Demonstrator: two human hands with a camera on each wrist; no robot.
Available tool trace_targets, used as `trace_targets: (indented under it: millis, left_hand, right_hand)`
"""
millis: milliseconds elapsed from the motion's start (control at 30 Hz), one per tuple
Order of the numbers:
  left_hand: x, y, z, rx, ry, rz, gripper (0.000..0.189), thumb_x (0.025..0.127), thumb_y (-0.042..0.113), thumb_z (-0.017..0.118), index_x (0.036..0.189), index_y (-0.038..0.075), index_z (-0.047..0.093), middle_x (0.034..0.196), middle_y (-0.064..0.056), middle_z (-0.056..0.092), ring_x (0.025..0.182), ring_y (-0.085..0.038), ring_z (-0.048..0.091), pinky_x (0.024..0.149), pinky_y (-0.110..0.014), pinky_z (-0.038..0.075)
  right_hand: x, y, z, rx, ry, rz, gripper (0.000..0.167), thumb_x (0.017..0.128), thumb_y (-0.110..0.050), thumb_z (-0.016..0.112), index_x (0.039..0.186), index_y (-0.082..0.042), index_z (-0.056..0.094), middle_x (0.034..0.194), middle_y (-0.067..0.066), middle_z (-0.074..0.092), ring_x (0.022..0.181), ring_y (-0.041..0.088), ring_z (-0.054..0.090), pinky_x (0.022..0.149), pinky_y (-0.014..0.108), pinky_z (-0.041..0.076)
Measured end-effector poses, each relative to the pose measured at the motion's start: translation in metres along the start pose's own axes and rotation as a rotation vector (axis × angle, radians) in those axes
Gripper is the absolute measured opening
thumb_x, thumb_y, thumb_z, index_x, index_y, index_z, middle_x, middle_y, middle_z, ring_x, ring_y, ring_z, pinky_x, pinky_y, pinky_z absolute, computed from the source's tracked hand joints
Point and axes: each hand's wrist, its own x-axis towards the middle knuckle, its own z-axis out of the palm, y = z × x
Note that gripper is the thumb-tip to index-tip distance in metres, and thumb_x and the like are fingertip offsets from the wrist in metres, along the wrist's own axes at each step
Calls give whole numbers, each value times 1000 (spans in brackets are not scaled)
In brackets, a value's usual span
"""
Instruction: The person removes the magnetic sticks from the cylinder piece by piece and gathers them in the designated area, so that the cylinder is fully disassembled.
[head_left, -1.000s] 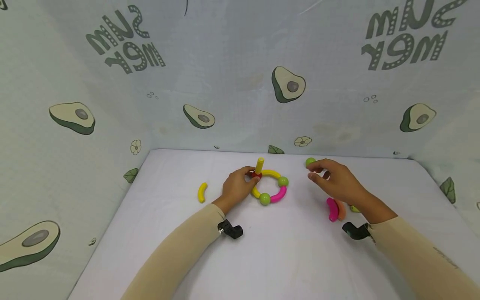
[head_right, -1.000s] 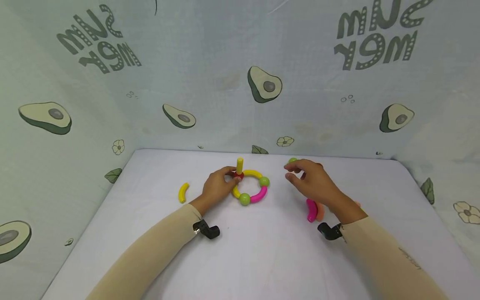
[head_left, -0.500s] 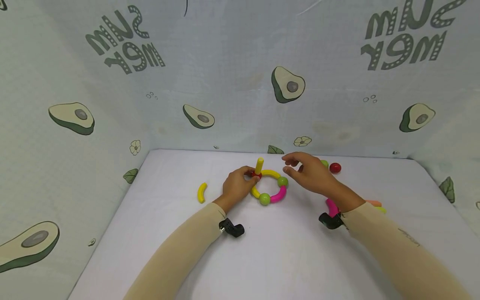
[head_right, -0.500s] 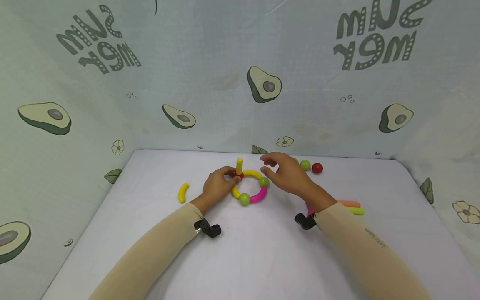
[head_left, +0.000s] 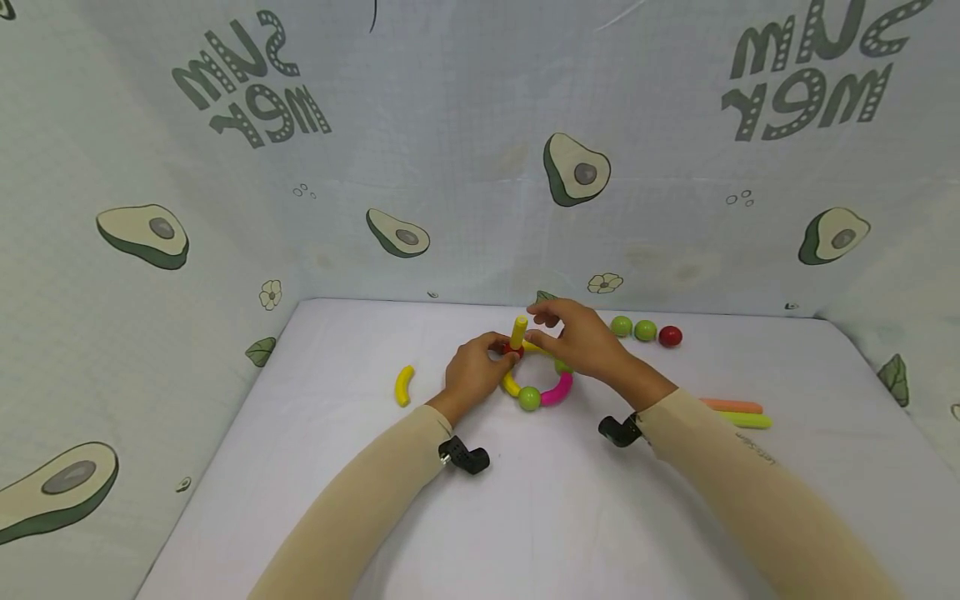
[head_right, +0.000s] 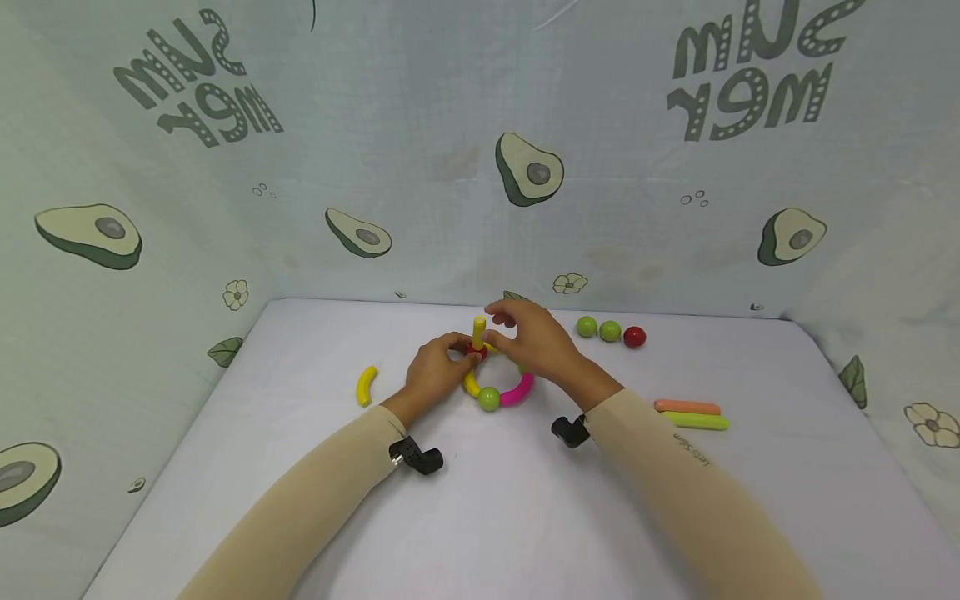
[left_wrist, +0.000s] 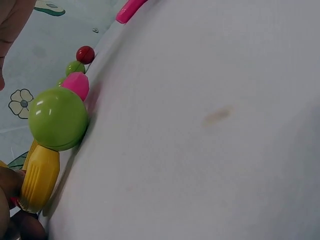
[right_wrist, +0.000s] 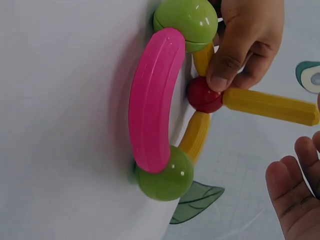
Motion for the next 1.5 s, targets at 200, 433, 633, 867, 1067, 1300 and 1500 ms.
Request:
trace_targets:
  millis: [200,433,633,867,1067,1300,1500]
  left_hand:
    - [0,0,0,1,-5,-2,34,97,40,72,127,23,71,113,8,72,93,-11,63,74,-30,49]
    - [0,0,0,1,-3,12,32,97,37,72,125,22,72,112,7,73,94,-11,64,72,-29,49]
    - [0,1,-1,-8,-8,7,31,97,36,72,124,22,72,113,7,73,89,-9,64,71,-27,48]
    - [-1,2,-1,-6,-14,2,32,97,36,72,125,20,72,113,8,73,84,-7,62,70,-26,49]
    - [0,1,-1,-2,-10,-3,31,97,37,72,124,21,72,112,9,72,86,-7,62,71,-27,49]
    - [0,0,-2,-5,-2,7,29,98,37,72,123,22,72,113,8,72,90,-9,62,72,-28,49]
    - [0,-1,-1,-9,-7,8,29,98,36,72,122,21,72,114,8,72,94,-10,63,77,-29,50]
  right_hand:
    - [8,-5,9,1,-19,32,46,93,-24,78,134,-7,64,119,11,68,111,32,61,90,46,53]
    - [10,-4,14,14,3,30,34,95,-22,76,125,-11,67,109,7,67,103,30,62,84,43,52]
    - [8,-3,15,24,35,26,26,98,-21,73,120,-8,67,105,7,69,91,25,62,79,39,53]
    - [7,2,15,23,68,63,29,100,-21,70,124,-5,66,103,7,69,92,26,63,73,38,54]
    - [6,7,13,50,67,94,32,102,-23,67,127,-3,64,109,10,70,100,29,64,80,41,55]
    - [3,5,3,103,130,102,30,103,-26,66,124,-5,65,109,11,69,94,31,64,82,43,55]
    - [-5,11,-8,106,102,128,32,102,-30,67,124,-8,63,103,8,66,96,29,60,74,38,53]
